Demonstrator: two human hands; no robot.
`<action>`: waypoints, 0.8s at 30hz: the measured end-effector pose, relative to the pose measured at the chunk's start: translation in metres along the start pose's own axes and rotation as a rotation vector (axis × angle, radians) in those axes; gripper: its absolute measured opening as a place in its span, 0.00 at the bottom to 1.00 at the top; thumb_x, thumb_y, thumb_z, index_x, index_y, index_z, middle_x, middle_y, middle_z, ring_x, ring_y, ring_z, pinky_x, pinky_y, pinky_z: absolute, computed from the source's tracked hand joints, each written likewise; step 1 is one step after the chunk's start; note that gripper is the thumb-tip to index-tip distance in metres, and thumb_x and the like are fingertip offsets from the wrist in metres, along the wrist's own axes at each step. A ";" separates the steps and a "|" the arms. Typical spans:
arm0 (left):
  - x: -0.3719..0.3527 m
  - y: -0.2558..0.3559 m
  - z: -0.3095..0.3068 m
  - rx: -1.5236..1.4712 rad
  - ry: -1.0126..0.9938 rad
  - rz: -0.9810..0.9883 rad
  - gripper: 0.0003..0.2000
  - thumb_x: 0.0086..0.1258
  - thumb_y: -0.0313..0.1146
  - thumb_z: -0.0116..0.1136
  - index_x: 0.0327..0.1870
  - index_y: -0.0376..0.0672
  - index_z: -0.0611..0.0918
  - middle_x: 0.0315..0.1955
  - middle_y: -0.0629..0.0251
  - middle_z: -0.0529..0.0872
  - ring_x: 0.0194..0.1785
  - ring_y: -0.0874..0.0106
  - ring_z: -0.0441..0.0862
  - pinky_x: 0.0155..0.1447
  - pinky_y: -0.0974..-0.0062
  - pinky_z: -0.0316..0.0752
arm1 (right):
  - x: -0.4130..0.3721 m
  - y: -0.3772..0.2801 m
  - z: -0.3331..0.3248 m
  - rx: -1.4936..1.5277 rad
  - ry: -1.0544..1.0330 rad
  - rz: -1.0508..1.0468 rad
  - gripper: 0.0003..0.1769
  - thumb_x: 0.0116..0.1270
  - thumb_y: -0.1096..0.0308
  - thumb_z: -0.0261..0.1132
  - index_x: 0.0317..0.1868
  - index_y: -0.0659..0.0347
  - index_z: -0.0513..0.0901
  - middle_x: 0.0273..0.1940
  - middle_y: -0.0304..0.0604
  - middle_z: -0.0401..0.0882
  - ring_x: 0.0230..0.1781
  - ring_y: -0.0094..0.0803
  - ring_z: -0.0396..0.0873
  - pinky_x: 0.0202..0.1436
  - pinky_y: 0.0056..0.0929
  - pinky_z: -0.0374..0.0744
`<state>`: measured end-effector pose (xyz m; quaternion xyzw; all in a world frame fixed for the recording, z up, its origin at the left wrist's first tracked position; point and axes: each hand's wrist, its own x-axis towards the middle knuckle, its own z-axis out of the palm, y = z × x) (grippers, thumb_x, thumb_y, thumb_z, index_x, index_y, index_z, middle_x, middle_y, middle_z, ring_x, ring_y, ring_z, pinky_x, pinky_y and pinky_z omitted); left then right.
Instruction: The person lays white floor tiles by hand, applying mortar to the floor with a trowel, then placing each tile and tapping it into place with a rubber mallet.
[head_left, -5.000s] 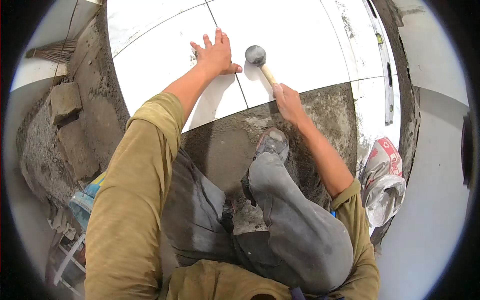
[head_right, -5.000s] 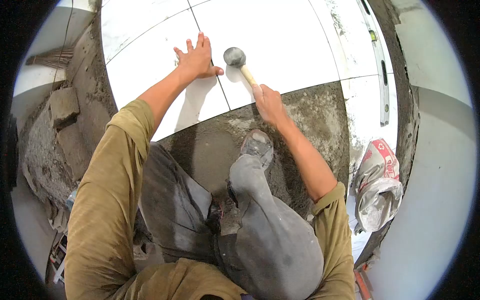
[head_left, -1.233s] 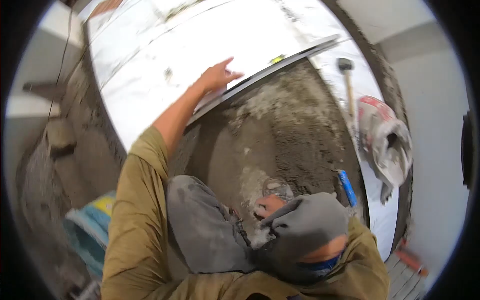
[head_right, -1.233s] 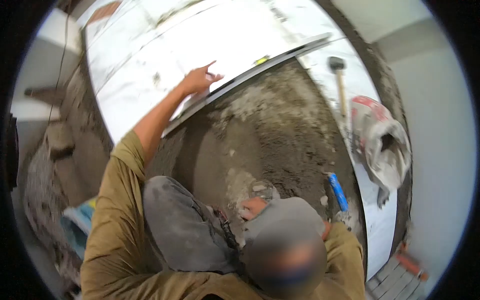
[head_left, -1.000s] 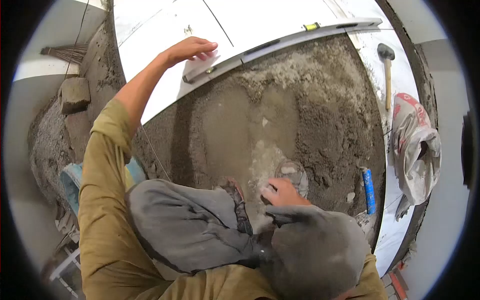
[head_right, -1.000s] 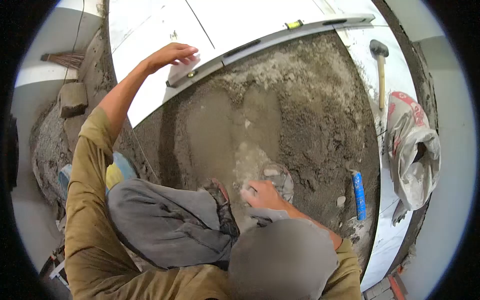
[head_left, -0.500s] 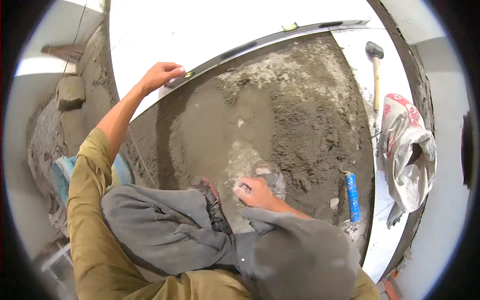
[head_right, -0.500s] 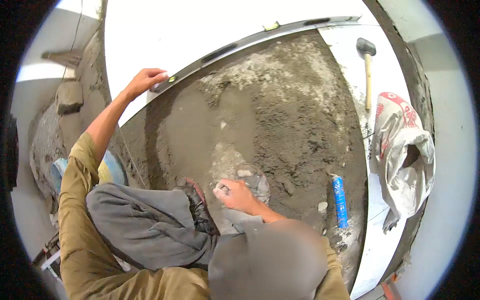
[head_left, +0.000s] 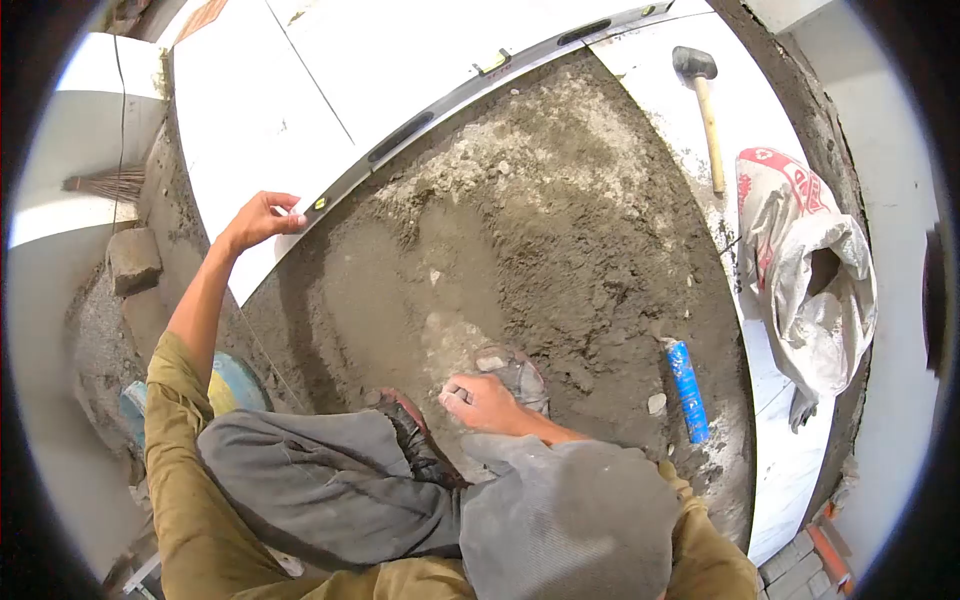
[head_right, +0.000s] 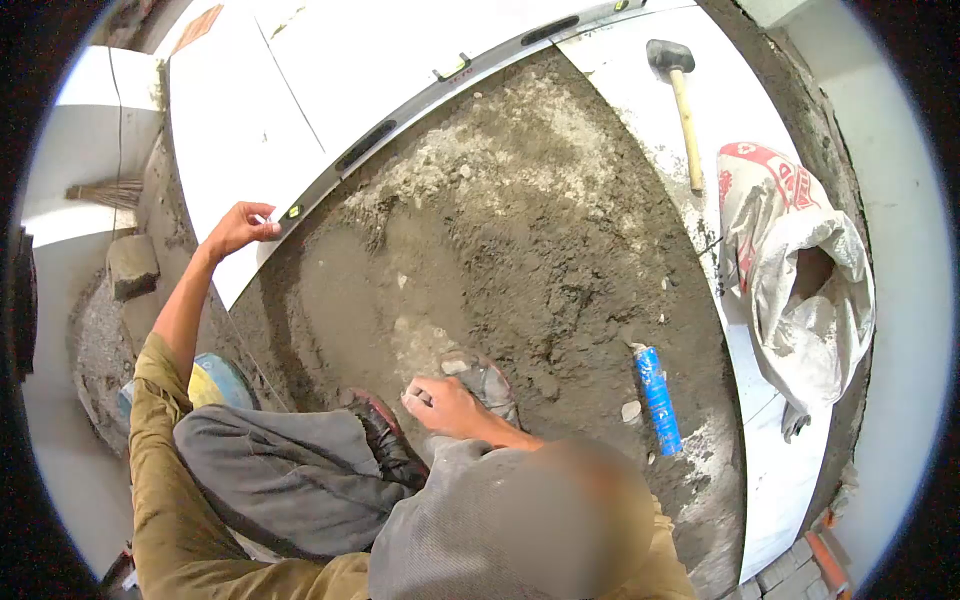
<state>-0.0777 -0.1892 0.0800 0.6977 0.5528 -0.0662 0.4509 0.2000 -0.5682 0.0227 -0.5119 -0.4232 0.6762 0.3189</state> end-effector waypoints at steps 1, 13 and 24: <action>-0.002 0.004 -0.001 0.077 -0.003 -0.021 0.31 0.59 0.55 0.72 0.52 0.34 0.86 0.32 0.61 0.89 0.35 0.74 0.84 0.40 0.73 0.78 | 0.000 0.001 0.000 -0.001 -0.005 -0.014 0.10 0.69 0.65 0.66 0.39 0.66 0.83 0.27 0.51 0.83 0.25 0.35 0.81 0.33 0.35 0.79; 0.089 0.083 0.046 -0.114 0.033 0.158 0.29 0.69 0.56 0.64 0.58 0.37 0.84 0.47 0.58 0.88 0.48 0.70 0.84 0.53 0.68 0.80 | 0.003 -0.012 -0.003 -0.014 -0.031 0.052 0.10 0.69 0.66 0.66 0.39 0.66 0.82 0.29 0.50 0.82 0.27 0.35 0.80 0.35 0.34 0.78; 0.078 0.083 0.039 0.045 0.085 0.167 0.24 0.69 0.52 0.65 0.50 0.38 0.87 0.40 0.61 0.90 0.47 0.71 0.84 0.54 0.72 0.77 | 0.004 -0.011 -0.006 -0.025 -0.037 0.081 0.11 0.69 0.65 0.66 0.38 0.66 0.83 0.29 0.51 0.83 0.27 0.35 0.81 0.35 0.35 0.78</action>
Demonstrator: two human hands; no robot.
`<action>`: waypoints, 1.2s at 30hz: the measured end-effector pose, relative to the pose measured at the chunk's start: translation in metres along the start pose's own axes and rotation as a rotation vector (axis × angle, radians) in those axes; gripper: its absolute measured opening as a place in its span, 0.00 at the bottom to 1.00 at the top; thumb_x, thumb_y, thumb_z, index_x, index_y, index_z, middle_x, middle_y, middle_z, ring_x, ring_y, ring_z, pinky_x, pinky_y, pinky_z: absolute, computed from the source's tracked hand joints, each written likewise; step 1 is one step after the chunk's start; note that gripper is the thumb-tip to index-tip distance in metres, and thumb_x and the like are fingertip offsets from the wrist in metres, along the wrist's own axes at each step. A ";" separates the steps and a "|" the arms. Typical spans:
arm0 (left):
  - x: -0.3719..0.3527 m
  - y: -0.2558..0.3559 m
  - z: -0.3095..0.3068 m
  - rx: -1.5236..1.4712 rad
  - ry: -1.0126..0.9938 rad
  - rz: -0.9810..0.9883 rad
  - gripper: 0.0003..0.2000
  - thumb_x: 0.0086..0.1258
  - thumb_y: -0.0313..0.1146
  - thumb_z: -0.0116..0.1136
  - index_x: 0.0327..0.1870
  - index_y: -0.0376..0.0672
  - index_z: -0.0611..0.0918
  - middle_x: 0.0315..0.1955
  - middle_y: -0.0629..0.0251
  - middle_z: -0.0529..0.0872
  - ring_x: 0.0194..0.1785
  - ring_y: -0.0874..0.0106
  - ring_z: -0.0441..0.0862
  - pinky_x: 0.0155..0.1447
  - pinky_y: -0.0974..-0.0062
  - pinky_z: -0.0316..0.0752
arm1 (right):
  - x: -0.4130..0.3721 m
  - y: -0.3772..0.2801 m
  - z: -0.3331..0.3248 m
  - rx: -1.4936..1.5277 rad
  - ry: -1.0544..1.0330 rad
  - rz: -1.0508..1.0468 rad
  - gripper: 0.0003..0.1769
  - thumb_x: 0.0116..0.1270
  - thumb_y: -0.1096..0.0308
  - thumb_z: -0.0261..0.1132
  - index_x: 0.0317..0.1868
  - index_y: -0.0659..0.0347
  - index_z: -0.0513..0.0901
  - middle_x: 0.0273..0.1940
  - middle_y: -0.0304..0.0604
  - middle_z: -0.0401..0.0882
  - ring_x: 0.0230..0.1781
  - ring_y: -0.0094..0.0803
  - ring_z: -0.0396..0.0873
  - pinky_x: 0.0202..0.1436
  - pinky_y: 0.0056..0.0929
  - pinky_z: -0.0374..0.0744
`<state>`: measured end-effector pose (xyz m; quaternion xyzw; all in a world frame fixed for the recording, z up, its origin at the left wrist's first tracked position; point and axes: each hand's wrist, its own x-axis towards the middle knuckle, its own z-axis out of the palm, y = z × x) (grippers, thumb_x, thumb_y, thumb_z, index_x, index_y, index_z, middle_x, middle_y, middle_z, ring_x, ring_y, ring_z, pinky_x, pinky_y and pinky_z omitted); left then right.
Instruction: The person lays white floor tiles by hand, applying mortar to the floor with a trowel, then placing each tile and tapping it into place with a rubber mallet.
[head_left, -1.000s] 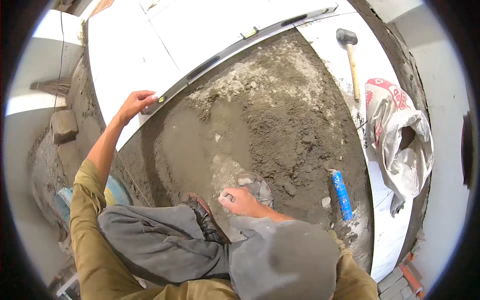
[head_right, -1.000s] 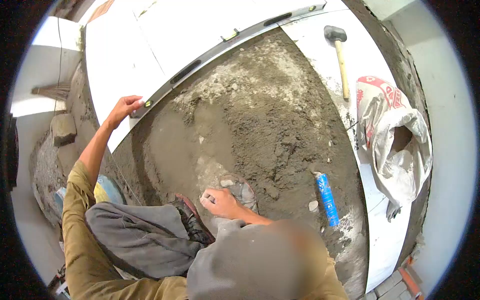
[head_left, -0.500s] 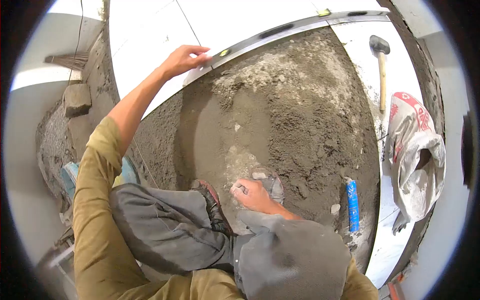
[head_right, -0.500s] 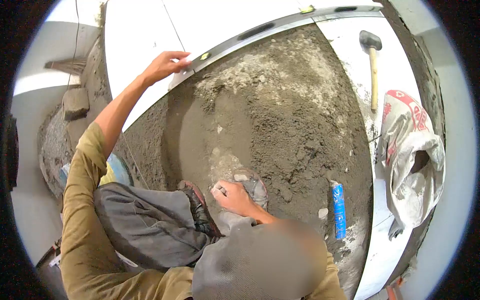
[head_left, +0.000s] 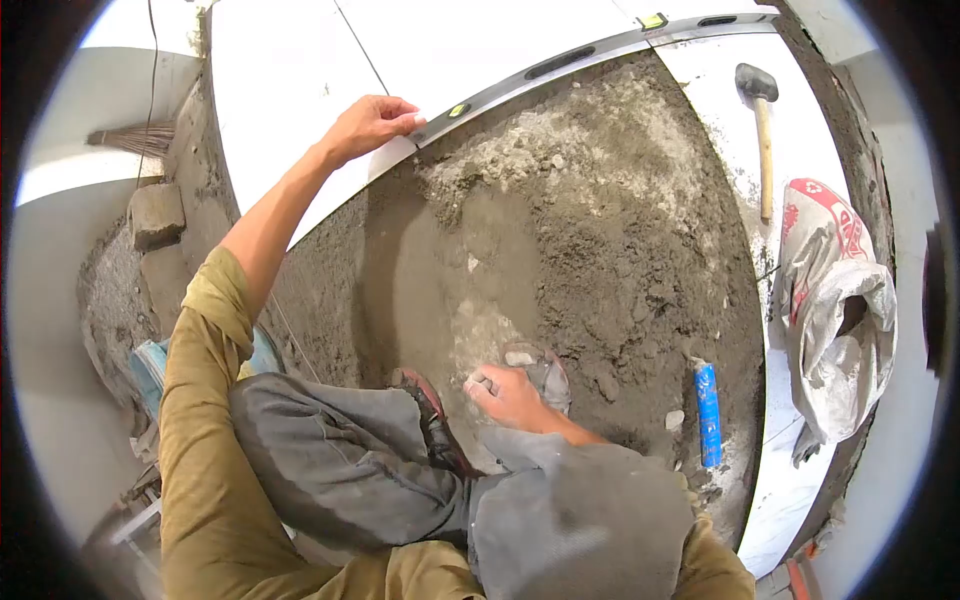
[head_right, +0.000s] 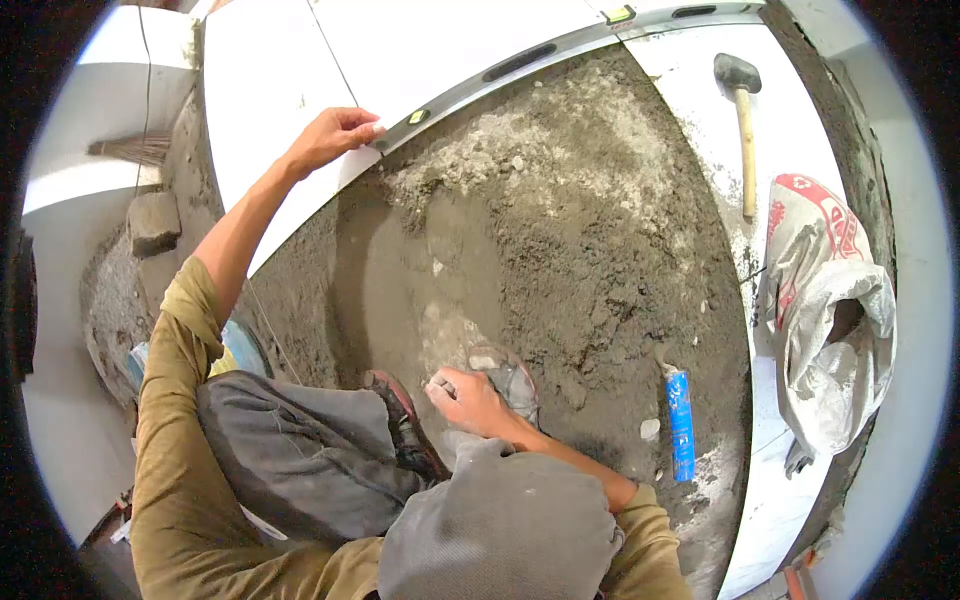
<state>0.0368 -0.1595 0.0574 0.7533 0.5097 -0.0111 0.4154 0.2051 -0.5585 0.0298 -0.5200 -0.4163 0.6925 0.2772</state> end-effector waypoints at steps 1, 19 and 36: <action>-0.001 -0.004 0.002 0.005 0.001 0.005 0.24 0.69 0.52 0.65 0.50 0.38 0.87 0.40 0.61 0.90 0.47 0.71 0.84 0.54 0.72 0.77 | 0.000 0.001 0.000 0.016 -0.007 0.008 0.11 0.69 0.64 0.66 0.38 0.66 0.83 0.29 0.51 0.83 0.27 0.35 0.81 0.35 0.35 0.78; 0.001 -0.017 0.010 -0.145 0.041 0.015 0.30 0.66 0.51 0.69 0.60 0.34 0.82 0.46 0.56 0.89 0.49 0.69 0.85 0.56 0.69 0.78 | 0.009 0.033 0.010 0.021 -0.064 0.041 0.15 0.71 0.57 0.63 0.43 0.61 0.84 0.31 0.52 0.84 0.30 0.41 0.84 0.37 0.41 0.80; -0.003 -0.020 0.012 -0.271 0.027 -0.021 0.24 0.73 0.45 0.65 0.60 0.32 0.82 0.46 0.62 0.88 0.50 0.75 0.83 0.57 0.76 0.76 | 0.007 0.017 -0.004 0.061 -0.167 0.024 0.13 0.73 0.59 0.63 0.39 0.62 0.81 0.26 0.43 0.77 0.25 0.28 0.72 0.32 0.38 0.71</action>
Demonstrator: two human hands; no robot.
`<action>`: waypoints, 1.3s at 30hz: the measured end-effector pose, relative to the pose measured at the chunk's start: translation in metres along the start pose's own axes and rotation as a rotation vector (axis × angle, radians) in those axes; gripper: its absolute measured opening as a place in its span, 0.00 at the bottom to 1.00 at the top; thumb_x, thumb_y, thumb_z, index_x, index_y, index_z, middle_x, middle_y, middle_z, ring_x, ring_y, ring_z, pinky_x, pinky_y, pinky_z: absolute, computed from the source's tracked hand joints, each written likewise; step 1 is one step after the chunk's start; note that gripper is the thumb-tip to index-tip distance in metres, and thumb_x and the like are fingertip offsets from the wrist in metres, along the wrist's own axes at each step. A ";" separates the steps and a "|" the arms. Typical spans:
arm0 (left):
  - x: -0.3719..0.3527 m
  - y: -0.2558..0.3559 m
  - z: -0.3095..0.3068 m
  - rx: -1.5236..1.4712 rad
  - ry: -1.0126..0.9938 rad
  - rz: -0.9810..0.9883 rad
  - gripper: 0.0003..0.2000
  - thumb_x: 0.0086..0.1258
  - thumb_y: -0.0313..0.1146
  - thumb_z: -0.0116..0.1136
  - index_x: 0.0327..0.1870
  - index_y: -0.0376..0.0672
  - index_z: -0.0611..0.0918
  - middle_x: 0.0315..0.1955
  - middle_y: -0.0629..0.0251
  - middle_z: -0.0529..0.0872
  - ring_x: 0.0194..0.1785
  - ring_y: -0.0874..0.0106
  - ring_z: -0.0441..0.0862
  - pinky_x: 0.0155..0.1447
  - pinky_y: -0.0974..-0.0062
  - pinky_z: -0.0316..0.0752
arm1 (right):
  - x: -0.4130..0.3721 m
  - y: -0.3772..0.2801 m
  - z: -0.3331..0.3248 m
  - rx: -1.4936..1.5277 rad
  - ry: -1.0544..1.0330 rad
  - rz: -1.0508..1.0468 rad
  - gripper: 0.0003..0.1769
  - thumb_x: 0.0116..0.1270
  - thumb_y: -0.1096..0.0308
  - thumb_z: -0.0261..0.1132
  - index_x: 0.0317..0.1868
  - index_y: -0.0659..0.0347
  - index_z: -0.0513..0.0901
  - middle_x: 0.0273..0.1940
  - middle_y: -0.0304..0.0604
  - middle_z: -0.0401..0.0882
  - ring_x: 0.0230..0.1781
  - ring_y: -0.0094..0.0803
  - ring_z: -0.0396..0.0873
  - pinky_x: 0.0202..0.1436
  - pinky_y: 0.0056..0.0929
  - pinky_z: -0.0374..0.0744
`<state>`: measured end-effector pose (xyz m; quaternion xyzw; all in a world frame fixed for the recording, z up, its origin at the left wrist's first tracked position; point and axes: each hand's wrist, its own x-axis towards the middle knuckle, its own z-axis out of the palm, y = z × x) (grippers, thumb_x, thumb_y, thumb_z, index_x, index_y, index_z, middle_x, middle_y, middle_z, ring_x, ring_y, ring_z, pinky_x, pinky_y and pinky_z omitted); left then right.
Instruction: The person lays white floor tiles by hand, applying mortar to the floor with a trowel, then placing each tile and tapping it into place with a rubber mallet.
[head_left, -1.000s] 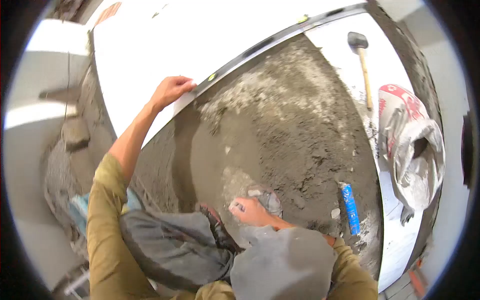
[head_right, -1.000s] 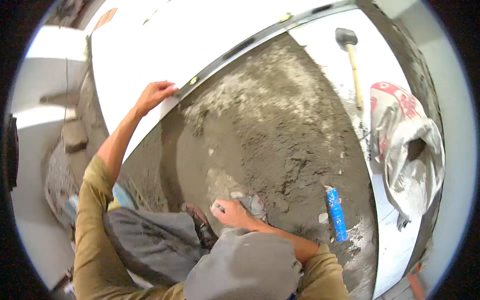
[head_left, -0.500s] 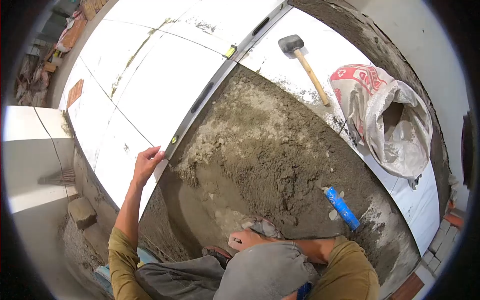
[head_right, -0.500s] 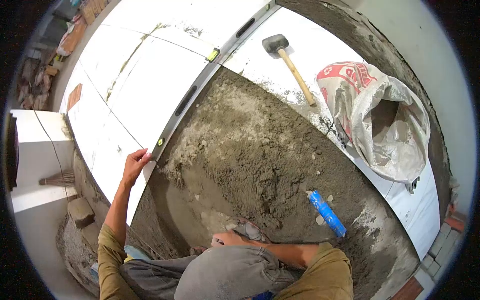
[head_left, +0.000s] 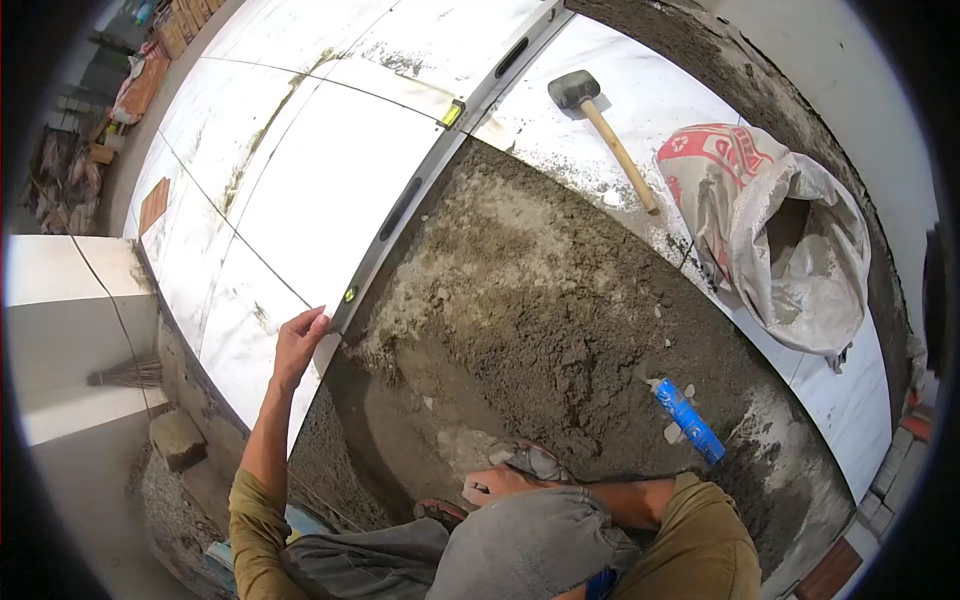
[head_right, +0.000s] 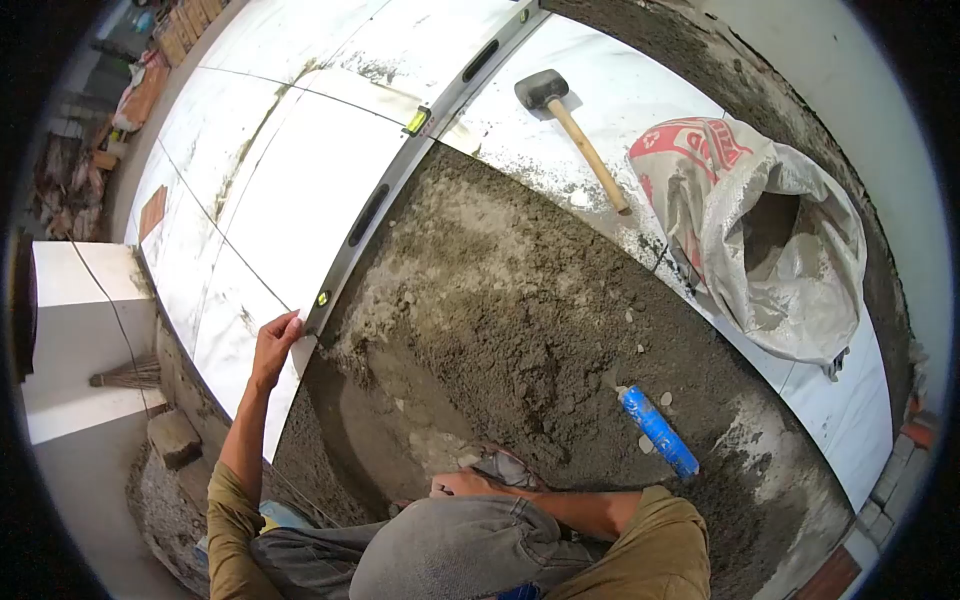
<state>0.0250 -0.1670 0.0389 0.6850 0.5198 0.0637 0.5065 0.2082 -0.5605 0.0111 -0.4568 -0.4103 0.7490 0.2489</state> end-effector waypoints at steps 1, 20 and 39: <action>0.000 0.002 0.000 -0.001 0.003 -0.014 0.24 0.73 0.44 0.64 0.60 0.32 0.81 0.46 0.61 0.88 0.50 0.75 0.83 0.57 0.75 0.75 | 0.001 0.001 0.003 0.016 0.016 0.033 0.12 0.73 0.60 0.63 0.38 0.62 0.80 0.25 0.42 0.76 0.24 0.27 0.70 0.32 0.37 0.70; 0.010 0.031 0.023 0.408 0.126 0.147 0.37 0.59 0.55 0.74 0.66 0.41 0.78 0.49 0.55 0.82 0.48 0.66 0.82 0.54 0.68 0.77 | 0.009 0.016 0.008 -0.027 0.018 0.009 0.13 0.72 0.60 0.63 0.42 0.63 0.83 0.30 0.48 0.83 0.28 0.32 0.79 0.33 0.38 0.75; -0.073 0.086 0.067 0.025 0.444 0.402 0.17 0.69 0.44 0.67 0.44 0.36 0.86 0.40 0.58 0.85 0.40 0.70 0.79 0.45 0.71 0.74 | 0.084 -0.191 -0.120 -0.286 1.150 -0.596 0.40 0.63 0.54 0.73 0.66 0.69 0.67 0.59 0.57 0.74 0.48 0.33 0.79 0.48 0.33 0.79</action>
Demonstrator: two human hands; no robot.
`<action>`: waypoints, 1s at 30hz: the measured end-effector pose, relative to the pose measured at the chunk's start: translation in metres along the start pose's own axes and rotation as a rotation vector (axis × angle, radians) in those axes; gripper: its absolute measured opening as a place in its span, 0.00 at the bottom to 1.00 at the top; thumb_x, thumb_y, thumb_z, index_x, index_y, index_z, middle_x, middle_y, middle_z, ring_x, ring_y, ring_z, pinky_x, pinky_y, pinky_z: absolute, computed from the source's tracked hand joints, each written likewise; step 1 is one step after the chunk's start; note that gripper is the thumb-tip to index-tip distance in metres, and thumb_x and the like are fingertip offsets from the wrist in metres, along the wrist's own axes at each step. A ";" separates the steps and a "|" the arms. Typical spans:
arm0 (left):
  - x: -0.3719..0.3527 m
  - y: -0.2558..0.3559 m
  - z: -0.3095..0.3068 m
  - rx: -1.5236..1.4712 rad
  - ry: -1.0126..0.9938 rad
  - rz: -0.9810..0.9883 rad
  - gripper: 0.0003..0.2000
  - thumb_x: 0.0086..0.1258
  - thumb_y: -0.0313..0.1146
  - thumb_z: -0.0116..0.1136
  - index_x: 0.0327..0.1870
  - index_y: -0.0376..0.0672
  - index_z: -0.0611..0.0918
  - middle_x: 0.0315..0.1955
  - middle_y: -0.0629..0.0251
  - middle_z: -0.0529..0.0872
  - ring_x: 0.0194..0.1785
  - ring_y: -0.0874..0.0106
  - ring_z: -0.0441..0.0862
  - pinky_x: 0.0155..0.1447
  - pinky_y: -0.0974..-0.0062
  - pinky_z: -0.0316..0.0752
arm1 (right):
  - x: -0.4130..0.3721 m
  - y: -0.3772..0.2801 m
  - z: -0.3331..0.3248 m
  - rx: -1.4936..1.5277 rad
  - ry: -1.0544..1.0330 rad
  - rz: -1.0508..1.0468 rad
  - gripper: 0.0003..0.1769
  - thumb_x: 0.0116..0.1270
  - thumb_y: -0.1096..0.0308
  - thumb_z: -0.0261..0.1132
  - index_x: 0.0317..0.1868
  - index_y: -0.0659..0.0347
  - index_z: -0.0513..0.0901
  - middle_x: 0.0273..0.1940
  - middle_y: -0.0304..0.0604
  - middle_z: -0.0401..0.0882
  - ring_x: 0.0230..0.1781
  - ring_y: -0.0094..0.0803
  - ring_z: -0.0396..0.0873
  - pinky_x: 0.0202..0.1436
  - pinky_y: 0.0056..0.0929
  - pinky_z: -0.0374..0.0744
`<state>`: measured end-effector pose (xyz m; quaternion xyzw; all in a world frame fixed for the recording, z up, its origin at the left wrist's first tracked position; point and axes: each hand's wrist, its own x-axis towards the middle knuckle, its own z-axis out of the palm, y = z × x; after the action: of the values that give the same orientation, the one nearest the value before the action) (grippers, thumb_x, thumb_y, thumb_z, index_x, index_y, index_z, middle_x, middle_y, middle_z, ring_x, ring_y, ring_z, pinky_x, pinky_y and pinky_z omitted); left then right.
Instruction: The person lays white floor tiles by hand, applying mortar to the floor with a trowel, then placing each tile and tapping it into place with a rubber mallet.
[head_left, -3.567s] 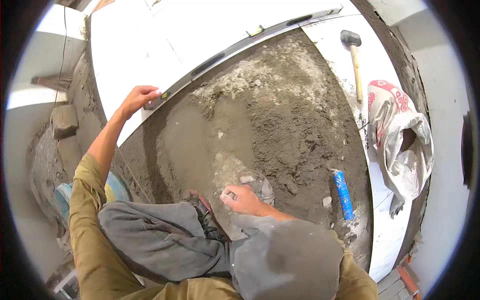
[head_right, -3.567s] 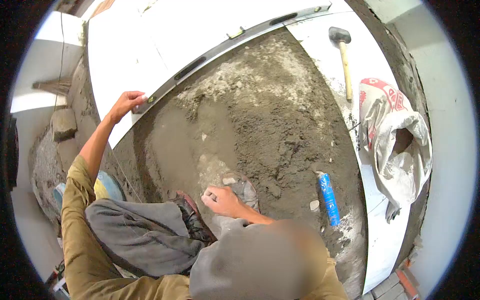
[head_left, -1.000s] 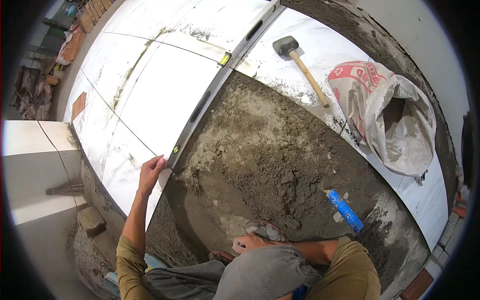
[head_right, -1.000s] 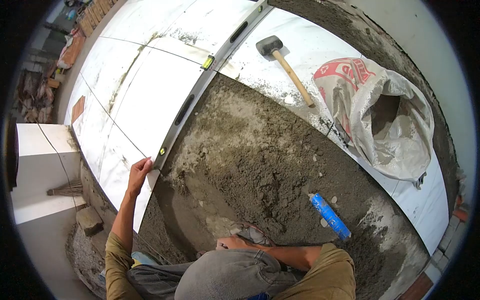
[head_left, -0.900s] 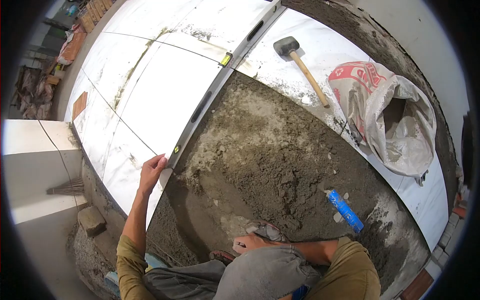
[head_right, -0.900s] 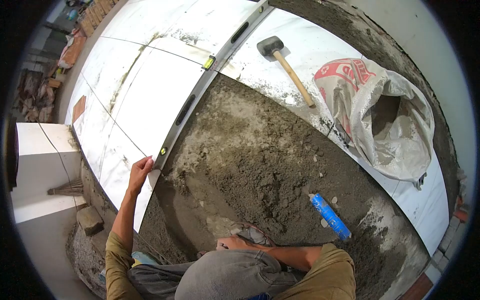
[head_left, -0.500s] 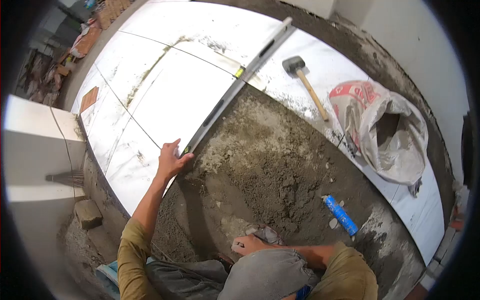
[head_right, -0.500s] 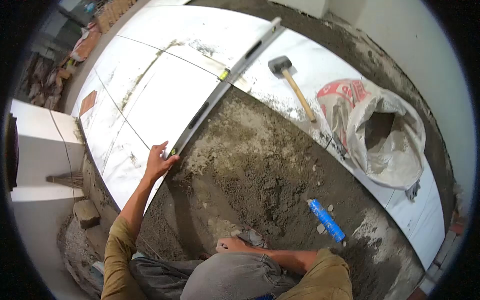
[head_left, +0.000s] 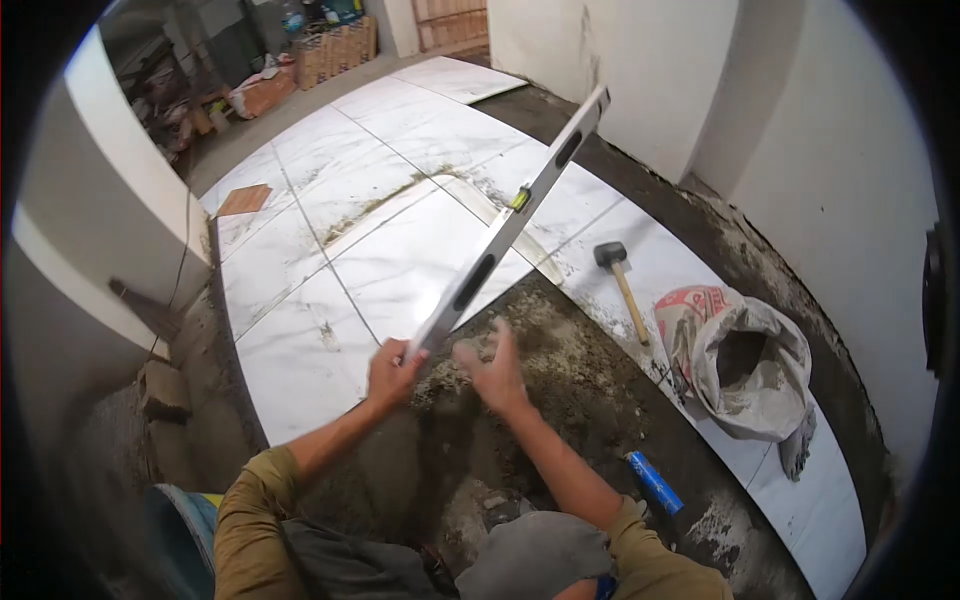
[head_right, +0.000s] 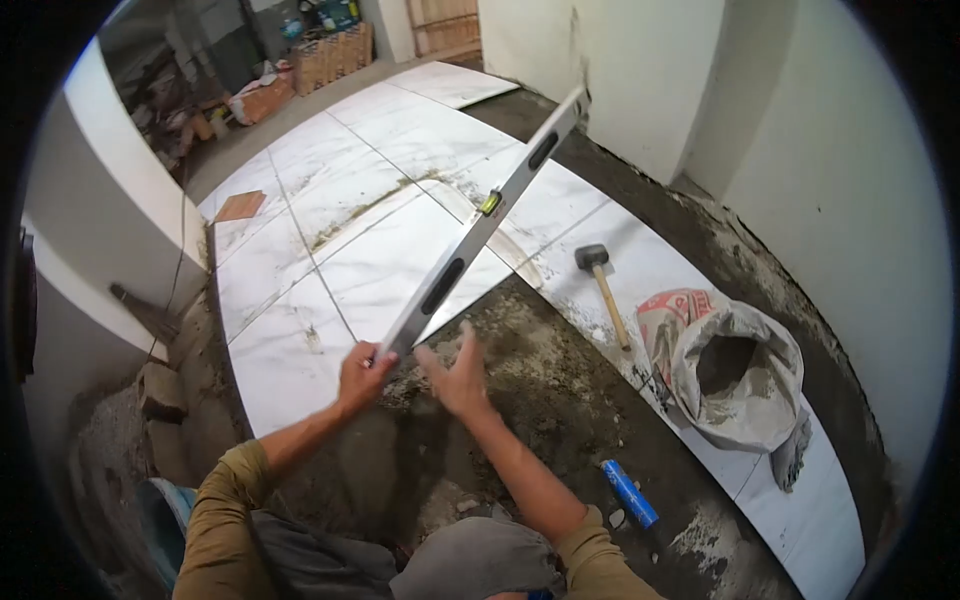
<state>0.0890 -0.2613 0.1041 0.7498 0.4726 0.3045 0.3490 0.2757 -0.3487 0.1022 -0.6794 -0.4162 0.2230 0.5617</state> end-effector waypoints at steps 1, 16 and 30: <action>-0.020 0.010 0.007 -0.111 -0.089 -0.034 0.17 0.70 0.43 0.66 0.49 0.38 0.85 0.46 0.55 0.84 0.46 0.68 0.79 0.49 0.70 0.74 | 0.020 0.002 0.010 -0.118 0.071 -0.053 0.47 0.60 0.50 0.75 0.68 0.72 0.63 0.62 0.60 0.70 0.51 0.35 0.79 0.49 0.34 0.79; 0.043 0.028 -0.288 1.381 0.658 0.332 0.39 0.61 0.39 0.70 0.75 0.66 0.66 0.80 0.72 0.56 0.82 0.55 0.48 0.76 0.29 0.38 | 0.047 -0.098 -0.157 -0.368 -0.842 -0.215 0.40 0.41 0.73 0.66 0.63 0.67 0.74 0.42 0.53 0.84 0.43 0.37 0.82 0.55 0.29 0.77; 0.076 0.001 -0.080 0.567 -0.253 0.127 0.23 0.67 0.43 0.70 0.46 0.29 0.78 0.32 0.45 0.84 0.34 0.60 0.81 0.40 0.63 0.76 | -0.110 0.002 -0.082 0.041 -0.770 -0.230 0.07 0.64 0.68 0.67 0.41 0.59 0.85 0.37 0.48 0.86 0.34 0.39 0.85 0.39 0.35 0.82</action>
<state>0.0543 -0.1730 0.1609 0.8771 0.4437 0.0861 0.1625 0.2788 -0.4862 0.1045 -0.4836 -0.6651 0.4053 0.3993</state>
